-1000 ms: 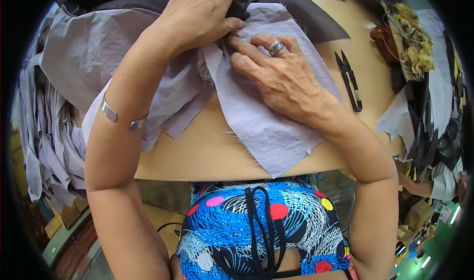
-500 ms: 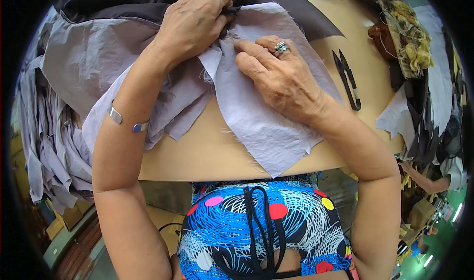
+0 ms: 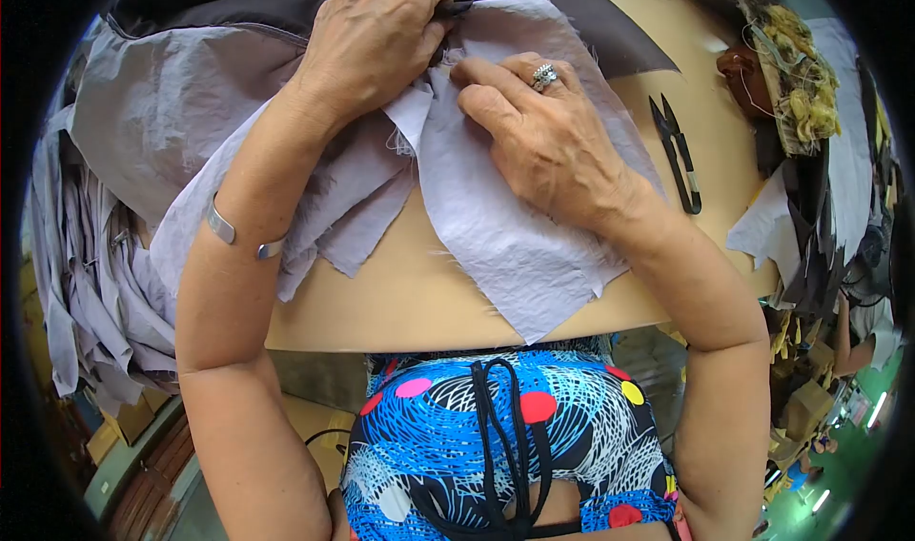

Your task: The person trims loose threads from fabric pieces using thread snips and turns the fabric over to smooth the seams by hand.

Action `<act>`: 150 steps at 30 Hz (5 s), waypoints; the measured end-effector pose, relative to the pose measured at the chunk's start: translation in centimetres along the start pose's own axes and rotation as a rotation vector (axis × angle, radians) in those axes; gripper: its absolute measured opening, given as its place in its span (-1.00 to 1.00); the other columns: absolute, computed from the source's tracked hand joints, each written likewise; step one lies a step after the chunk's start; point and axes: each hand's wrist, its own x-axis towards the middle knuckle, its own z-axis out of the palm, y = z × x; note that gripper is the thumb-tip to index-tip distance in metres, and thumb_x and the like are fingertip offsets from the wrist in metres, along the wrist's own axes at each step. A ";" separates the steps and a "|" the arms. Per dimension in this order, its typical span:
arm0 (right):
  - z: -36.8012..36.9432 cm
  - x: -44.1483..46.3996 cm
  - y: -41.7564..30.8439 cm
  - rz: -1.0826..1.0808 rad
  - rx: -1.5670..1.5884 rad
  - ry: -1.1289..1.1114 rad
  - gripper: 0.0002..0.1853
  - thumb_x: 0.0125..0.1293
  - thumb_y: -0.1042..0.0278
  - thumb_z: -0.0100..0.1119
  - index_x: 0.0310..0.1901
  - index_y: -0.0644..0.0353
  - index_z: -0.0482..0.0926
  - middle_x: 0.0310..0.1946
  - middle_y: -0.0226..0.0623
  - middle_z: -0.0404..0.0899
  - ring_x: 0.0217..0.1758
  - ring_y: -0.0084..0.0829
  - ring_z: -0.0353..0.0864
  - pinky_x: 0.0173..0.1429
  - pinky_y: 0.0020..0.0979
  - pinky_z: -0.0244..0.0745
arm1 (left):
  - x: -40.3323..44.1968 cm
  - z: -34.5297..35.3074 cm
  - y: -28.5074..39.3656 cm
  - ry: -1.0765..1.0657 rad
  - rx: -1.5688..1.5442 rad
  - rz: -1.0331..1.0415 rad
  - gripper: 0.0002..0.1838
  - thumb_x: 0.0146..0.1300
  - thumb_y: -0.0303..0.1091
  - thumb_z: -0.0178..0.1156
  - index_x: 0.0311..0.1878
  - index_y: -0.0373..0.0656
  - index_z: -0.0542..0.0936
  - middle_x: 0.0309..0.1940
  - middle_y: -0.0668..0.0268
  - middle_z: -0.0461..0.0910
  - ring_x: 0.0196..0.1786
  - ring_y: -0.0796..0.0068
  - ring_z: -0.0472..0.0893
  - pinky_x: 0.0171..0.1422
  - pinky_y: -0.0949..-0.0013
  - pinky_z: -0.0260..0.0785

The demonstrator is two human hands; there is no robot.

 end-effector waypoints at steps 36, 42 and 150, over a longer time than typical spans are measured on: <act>-0.5 -0.7 1.8 0.038 0.450 0.040 -0.73 0.05 0.67 0.03 -0.18 0.26 0.54 -0.11 -0.11 0.59 0.00 -0.13 0.57 0.08 -0.27 0.46 | -2.7 0.5 2.2 -0.005 0.261 -0.148 -0.55 0.26 0.00 0.09 0.10 -0.08 0.48 0.06 0.31 0.48 0.15 0.19 0.46 0.30 -0.08 0.14; -2.8 -4.7 0.3 -0.236 0.094 0.073 -0.78 0.04 0.53 0.11 -0.22 0.34 0.52 -0.19 -0.13 0.59 -0.07 -0.18 0.61 0.05 -0.26 0.51 | -2.6 1.5 0.9 0.057 0.189 -0.122 -0.53 0.21 0.02 0.14 0.09 -0.05 0.48 0.06 0.35 0.48 0.18 0.28 0.44 0.32 -0.05 0.13; -7.8 -11.6 -2.4 0.201 0.682 -0.233 -0.74 0.04 0.62 0.27 -0.18 0.17 0.60 -0.42 -0.23 0.59 -0.36 -0.18 0.59 -0.24 -0.33 0.50 | -6.1 1.6 2.0 0.072 0.091 0.165 -0.67 0.24 -0.36 0.10 0.06 0.18 0.61 0.14 0.43 0.51 0.26 0.10 0.38 0.32 0.16 0.24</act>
